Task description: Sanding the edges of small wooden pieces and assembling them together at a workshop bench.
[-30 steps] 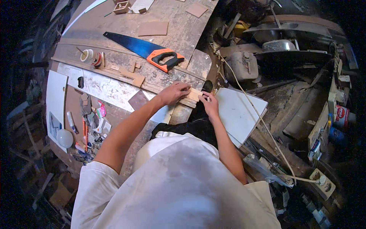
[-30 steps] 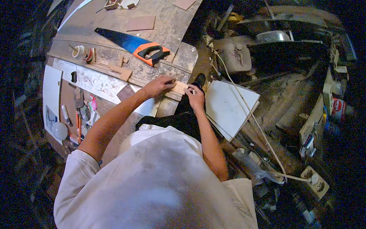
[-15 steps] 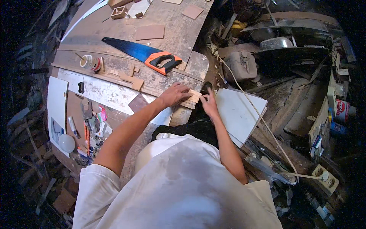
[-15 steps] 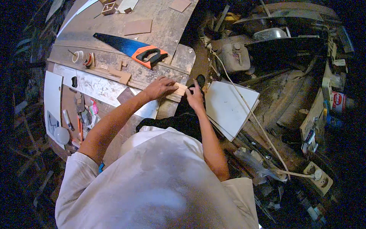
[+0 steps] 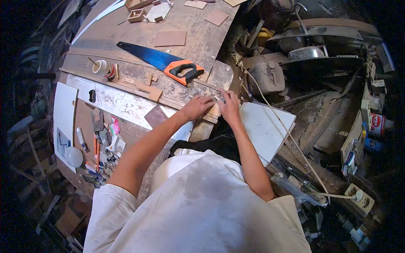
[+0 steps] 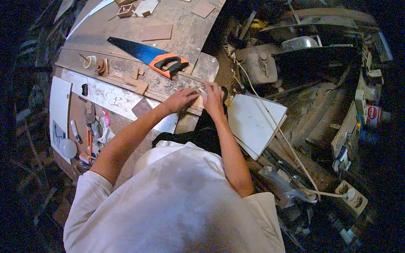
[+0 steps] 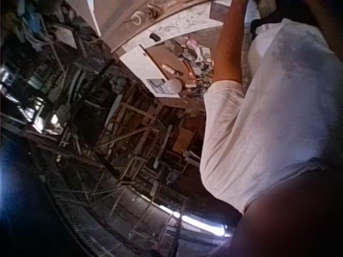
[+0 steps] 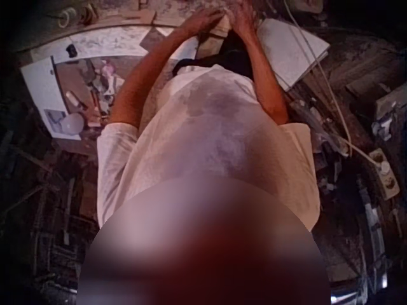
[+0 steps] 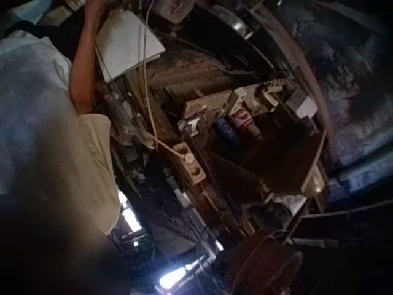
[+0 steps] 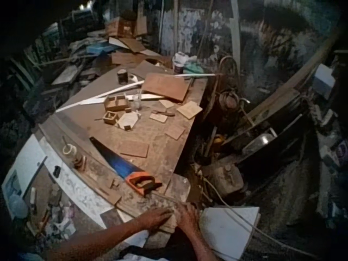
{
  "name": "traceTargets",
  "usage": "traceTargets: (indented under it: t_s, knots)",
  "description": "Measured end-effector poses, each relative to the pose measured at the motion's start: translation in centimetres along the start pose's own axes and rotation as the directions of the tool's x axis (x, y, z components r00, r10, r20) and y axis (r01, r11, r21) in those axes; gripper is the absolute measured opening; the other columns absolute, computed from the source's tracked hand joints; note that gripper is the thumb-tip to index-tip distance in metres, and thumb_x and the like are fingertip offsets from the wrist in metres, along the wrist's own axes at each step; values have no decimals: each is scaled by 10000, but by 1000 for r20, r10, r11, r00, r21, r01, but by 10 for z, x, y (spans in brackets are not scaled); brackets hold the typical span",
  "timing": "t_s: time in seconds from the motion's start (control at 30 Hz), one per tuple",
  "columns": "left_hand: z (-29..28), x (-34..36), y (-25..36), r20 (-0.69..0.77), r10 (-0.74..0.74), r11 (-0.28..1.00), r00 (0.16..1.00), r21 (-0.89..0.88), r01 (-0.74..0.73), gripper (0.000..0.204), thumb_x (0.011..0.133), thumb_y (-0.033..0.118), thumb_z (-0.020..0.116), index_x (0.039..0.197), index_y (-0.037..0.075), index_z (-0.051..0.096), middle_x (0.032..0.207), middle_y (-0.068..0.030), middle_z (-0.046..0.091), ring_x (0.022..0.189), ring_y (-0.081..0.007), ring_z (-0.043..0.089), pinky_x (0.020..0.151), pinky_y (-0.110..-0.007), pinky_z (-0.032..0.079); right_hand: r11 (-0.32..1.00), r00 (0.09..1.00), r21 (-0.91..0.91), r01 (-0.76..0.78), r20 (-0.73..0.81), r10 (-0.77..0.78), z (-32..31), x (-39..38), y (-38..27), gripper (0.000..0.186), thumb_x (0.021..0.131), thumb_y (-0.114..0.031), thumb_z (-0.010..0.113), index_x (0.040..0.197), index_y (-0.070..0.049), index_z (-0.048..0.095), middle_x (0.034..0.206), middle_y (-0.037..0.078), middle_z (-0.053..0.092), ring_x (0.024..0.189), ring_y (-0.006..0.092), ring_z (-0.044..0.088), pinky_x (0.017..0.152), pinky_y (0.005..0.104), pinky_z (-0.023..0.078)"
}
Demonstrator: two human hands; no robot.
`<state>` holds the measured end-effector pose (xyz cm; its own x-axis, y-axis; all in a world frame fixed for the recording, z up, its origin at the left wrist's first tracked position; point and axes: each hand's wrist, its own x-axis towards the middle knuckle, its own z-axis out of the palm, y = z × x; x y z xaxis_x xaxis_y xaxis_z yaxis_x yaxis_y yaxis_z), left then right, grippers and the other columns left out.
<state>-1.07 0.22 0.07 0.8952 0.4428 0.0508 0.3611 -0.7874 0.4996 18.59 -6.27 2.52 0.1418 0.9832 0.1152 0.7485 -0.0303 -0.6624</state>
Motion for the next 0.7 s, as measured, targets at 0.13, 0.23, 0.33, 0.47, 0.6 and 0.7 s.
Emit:
traceTargets:
  t_s: [0.13,0.23,0.33,0.47,0.6,0.7]
  knots:
    - [-7,2,1,-10,5,999,1000,-41,-6,435,896,150,569,1325,84,550,1256,-129,558,1200,-292,520,1026,-423,371,997,997,36,-71,-4,71,-6,-13,15,309,849,-88,675,1157,-70,687,1067,129,613,1022,339,570,905,414,442]
    - [-8,1,-1,50,-11,999,999,-48,14,469,895,159,583,1356,93,530,1263,-135,550,1215,-297,509,1024,-434,367,983,988,123,-135,87,125,-2,-16,19,237,851,-90,656,1077,-42,705,1026,131,627,993,347,578,896,424,460]
    - [-3,-1,-3,18,3,1000,1000,-7,-2,431,889,153,581,1314,86,558,1239,-120,554,1204,-292,511,1021,-429,368,973,987,173,-154,71,144,4,-16,21,223,869,-78,634,1077,-34,702,1013,155,634,954,355,594,882,413,477]
    - [-9,3,5,5,3,1000,1000,-11,-3,423,869,139,588,1288,81,574,1245,-116,548,1198,-291,505,1015,-421,370,983,997,171,-60,-30,67,10,-9,28,193,879,-105,663,1053,-51,725,986,148,641,858,346,622,801,395,494]
    - [-8,0,4,56,-45,999,997,-23,46,434,875,132,580,1305,79,559,1246,-119,540,1187,-297,507,1022,-418,367,987,997,153,-49,-45,56,10,-6,16,167,867,-97,665,1008,-43,736,985,145,641,875,340,614,821,409,481]
    - [-5,0,1,0,29,999,1000,17,-29,451,865,129,589,1312,82,553,1240,-119,534,1181,-298,505,1020,-420,367,993,999,117,4,-47,2,11,-7,16,157,855,-73,666,991,-36,734,994,151,637,921,341,590,843,412,475]
